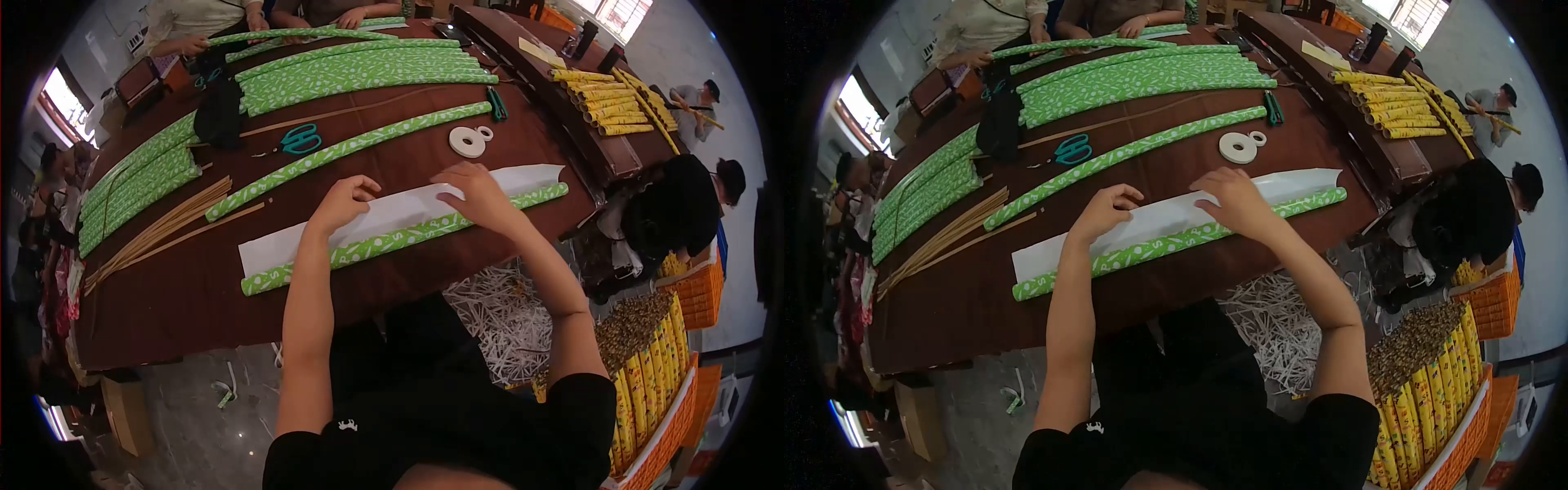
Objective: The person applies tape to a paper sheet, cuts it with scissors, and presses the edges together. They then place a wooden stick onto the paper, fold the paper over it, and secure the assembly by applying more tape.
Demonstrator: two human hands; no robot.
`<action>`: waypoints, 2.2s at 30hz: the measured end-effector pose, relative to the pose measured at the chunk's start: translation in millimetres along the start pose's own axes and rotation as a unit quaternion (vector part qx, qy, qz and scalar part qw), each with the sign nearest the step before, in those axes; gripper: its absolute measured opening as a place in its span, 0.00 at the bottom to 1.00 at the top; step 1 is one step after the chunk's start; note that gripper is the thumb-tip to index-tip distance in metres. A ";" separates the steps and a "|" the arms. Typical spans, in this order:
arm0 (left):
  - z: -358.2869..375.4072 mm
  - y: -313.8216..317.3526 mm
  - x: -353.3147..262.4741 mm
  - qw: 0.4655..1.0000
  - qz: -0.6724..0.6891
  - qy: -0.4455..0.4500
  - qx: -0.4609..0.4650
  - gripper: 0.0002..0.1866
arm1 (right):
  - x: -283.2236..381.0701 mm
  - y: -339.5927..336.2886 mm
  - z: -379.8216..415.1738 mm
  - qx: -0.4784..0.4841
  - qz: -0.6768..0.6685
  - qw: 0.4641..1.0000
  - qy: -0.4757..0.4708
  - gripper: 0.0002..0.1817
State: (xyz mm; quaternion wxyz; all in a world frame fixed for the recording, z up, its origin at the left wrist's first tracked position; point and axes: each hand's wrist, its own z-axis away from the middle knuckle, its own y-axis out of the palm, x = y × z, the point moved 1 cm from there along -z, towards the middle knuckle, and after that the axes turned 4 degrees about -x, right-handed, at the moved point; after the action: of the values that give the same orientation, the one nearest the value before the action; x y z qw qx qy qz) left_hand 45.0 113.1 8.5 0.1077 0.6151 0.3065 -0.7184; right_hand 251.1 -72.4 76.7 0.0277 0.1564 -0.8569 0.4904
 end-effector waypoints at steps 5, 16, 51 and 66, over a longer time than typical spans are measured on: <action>2.1 0.4 -5.2 0.999 0.005 -0.031 0.004 0.26 | -11.7 74.2 -42.6 0.145 -0.185 0.970 0.066 0.12; 4.5 1.1 -7.4 0.999 0.042 -0.008 -0.001 0.30 | -8.2 93.5 -45.7 0.090 -0.140 0.986 -0.004 0.08; 4.8 -1.3 -10.3 0.999 0.028 -0.026 -0.003 0.33 | 8.1 91.5 -40.0 0.069 -0.095 0.993 0.007 0.09; 7.6 -1.7 -14.9 0.999 0.034 -0.036 -0.011 0.33 | 10.8 95.7 -39.5 -0.003 -0.032 0.996 -0.086 0.08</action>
State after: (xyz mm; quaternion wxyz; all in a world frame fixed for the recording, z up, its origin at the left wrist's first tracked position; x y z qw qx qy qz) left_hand 41.1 106.8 23.6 0.1503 0.5975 0.2889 -0.7328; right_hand 208.4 3.5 19.7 -0.0301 0.2249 -0.8522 0.4714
